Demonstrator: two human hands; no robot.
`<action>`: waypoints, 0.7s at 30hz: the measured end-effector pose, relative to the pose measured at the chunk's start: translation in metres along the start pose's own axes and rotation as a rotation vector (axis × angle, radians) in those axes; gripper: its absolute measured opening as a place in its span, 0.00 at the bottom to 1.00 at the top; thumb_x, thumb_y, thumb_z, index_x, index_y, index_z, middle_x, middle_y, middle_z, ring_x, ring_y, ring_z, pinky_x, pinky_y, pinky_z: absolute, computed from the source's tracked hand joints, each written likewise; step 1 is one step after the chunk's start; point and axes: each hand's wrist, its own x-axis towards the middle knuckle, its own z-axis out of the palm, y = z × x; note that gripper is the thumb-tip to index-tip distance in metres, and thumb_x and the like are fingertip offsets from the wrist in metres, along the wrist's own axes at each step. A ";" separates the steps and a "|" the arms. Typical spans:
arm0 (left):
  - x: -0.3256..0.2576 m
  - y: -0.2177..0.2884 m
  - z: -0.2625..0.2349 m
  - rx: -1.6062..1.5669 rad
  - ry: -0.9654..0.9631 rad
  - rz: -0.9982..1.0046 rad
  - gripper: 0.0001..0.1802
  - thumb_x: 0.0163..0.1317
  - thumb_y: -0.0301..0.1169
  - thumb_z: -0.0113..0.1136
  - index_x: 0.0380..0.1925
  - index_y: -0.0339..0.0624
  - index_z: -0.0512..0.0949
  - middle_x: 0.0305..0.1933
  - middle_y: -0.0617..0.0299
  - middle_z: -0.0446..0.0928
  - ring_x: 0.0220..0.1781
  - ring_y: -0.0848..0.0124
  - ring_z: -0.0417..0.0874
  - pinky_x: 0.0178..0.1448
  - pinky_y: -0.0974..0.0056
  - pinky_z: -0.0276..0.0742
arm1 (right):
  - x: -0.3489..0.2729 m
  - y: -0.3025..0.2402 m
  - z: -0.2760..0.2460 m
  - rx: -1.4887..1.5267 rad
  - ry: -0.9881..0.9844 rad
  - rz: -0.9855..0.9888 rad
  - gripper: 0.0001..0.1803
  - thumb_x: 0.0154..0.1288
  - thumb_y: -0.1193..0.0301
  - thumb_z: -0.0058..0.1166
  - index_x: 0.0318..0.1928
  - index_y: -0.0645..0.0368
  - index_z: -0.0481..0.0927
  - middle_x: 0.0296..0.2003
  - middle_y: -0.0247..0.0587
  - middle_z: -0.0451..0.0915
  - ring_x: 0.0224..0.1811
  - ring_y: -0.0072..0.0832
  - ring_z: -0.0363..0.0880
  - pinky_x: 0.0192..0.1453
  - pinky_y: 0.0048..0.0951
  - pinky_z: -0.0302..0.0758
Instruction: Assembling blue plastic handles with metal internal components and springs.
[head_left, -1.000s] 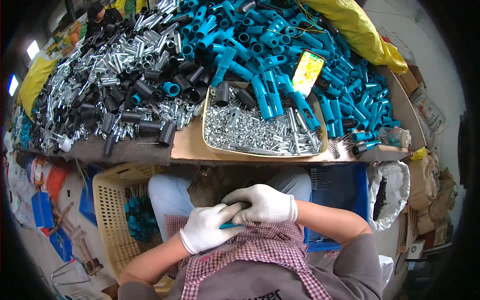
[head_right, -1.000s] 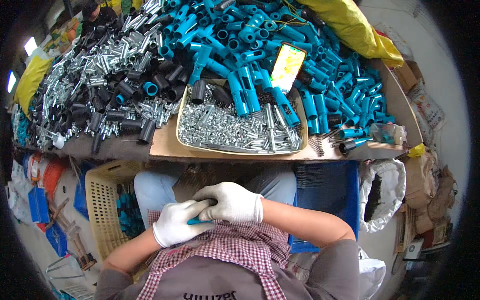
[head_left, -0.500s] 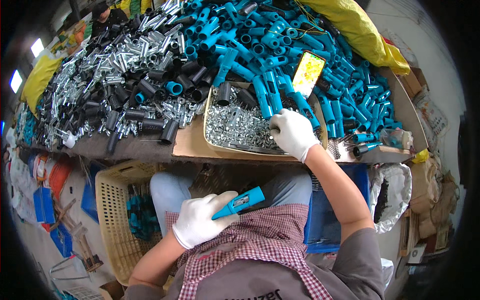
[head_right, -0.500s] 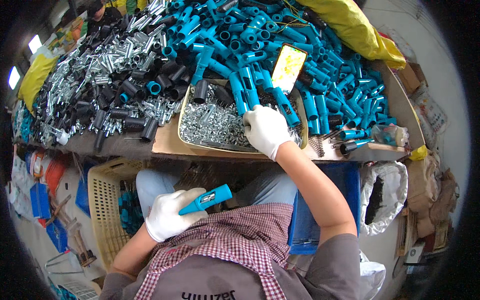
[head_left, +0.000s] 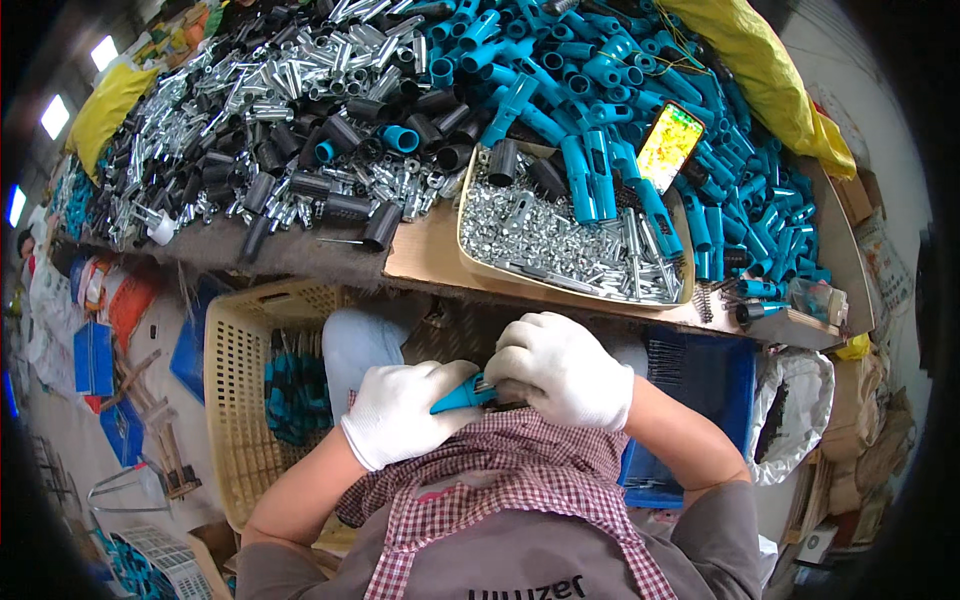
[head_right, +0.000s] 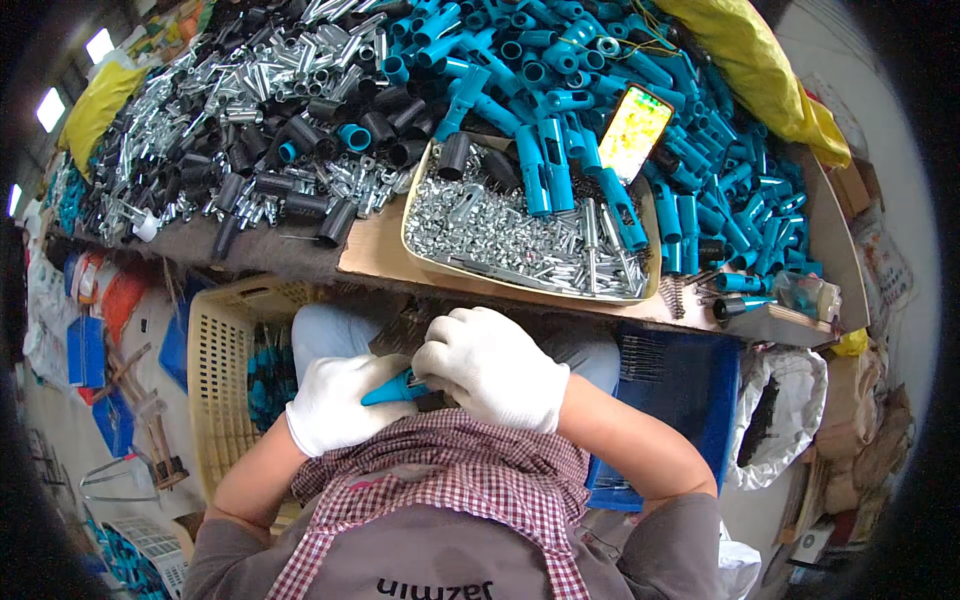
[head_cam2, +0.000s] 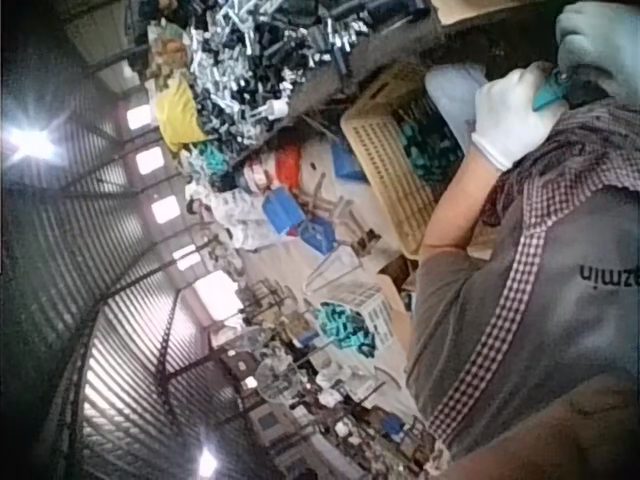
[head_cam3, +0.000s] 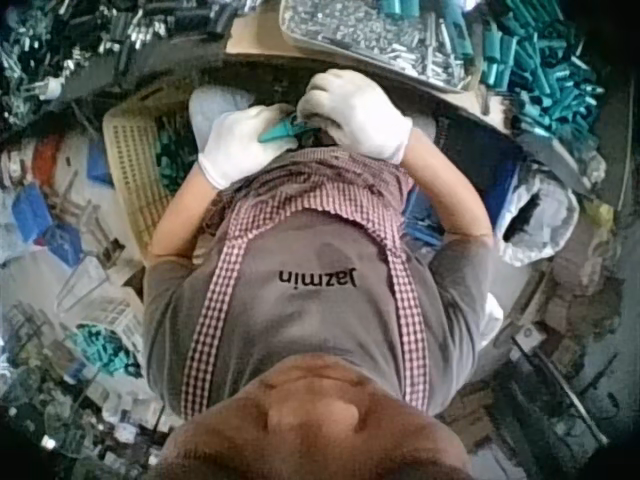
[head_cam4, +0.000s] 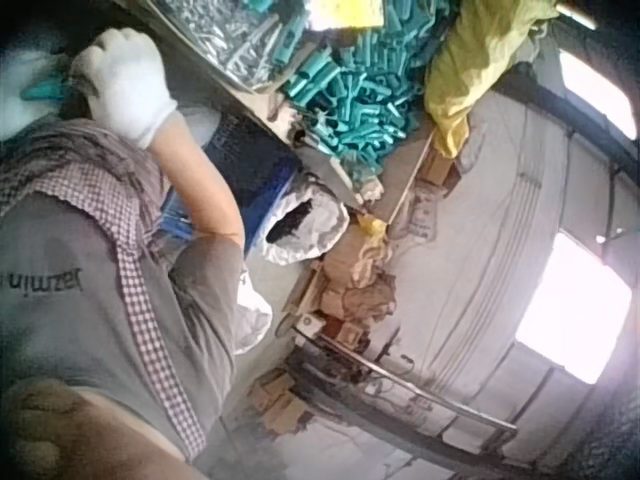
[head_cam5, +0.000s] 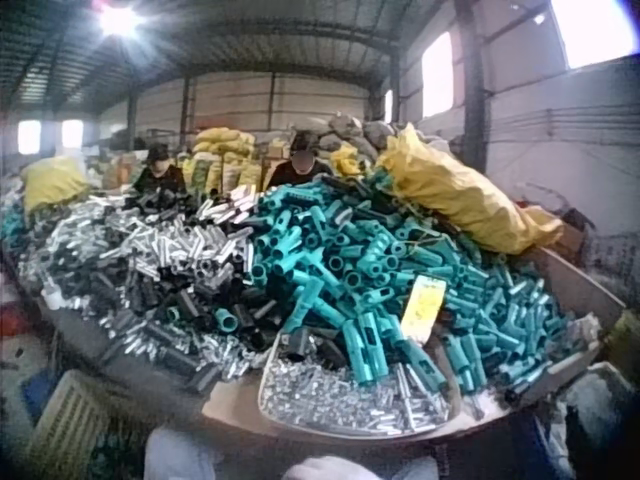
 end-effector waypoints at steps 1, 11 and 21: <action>0.000 0.000 -0.002 0.009 -0.020 0.005 0.23 0.48 0.40 0.74 0.44 0.44 0.82 0.31 0.56 0.83 0.31 0.56 0.85 0.35 0.56 0.81 | 0.001 0.001 0.005 0.000 -0.002 -0.002 0.07 0.53 0.72 0.61 0.35 0.54 0.81 0.33 0.41 0.77 0.39 0.42 0.77 0.45 0.41 0.75; -0.002 -0.004 0.000 0.054 -0.077 -0.014 0.18 0.50 0.41 0.71 0.39 0.46 0.82 0.30 0.56 0.82 0.29 0.56 0.85 0.34 0.55 0.81 | 0.011 -0.014 0.013 -0.225 -0.105 -0.045 0.08 0.53 0.70 0.58 0.35 0.57 0.79 0.31 0.42 0.77 0.37 0.40 0.79 0.43 0.40 0.75; -0.005 0.005 0.004 0.168 -0.108 0.120 0.21 0.49 0.43 0.72 0.40 0.44 0.80 0.26 0.58 0.78 0.25 0.60 0.83 0.29 0.58 0.79 | 0.019 0.000 -0.004 0.199 -0.390 0.432 0.16 0.55 0.61 0.63 0.38 0.61 0.84 0.31 0.50 0.84 0.37 0.43 0.85 0.42 0.40 0.79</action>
